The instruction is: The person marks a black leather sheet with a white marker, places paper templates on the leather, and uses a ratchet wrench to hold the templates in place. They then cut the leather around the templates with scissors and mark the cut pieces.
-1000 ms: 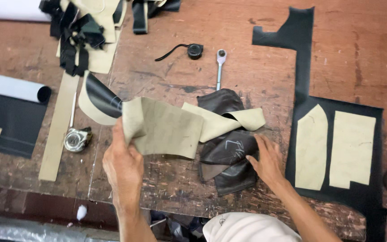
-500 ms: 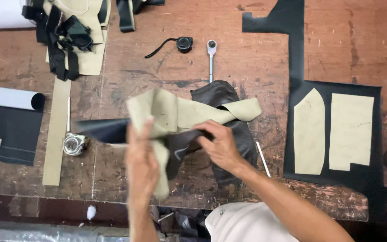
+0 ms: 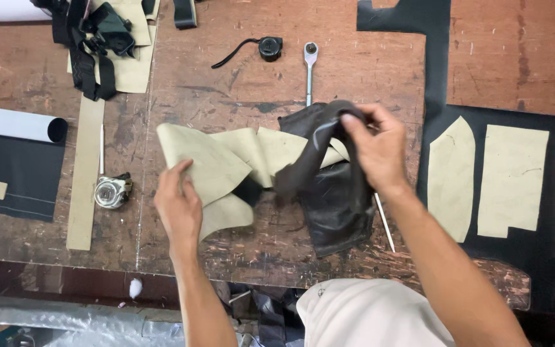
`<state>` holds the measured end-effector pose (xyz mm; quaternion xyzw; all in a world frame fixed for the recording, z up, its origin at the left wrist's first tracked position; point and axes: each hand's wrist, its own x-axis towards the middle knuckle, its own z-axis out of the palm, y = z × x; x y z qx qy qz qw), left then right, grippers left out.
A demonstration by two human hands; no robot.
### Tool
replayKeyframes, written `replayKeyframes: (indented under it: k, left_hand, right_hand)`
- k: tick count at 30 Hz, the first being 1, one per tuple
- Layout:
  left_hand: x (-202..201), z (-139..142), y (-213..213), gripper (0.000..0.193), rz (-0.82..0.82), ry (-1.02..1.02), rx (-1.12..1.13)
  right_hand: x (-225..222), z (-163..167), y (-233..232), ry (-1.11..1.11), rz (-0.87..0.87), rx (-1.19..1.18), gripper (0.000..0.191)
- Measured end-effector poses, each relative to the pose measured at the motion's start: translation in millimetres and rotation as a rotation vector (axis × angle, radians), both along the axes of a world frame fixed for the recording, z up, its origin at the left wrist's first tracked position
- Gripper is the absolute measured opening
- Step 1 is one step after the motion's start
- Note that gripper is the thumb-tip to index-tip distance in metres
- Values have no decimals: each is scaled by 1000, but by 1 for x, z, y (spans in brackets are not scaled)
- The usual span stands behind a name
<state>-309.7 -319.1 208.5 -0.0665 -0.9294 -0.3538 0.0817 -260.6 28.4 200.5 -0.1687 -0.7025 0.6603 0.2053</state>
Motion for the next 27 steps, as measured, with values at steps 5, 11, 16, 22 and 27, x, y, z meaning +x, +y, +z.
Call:
replayKeyframes:
  k: [5, 11, 16, 22, 27]
  left_hand:
    - [-3, -43, 38, 42, 43, 292, -617]
    - [37, -103, 122, 30, -167, -814, 36]
    - [73, -141, 187, 51, -182, -1266, 837]
    - [61, -115, 190, 46, -178, -970, 1048]
    - [6, -61, 144, 40, -302, -594, 530]
  right_hand:
    - [34, -17, 58, -503, -16, 158, 36]
    - [94, -60, 82, -823, 59, 22, 55]
    - [129, -70, 68, -781, 308, -199, 60]
    - [156, -75, 32, -616, 627, -220, 49]
    - [189, -90, 58, -641, 440, 202, 45]
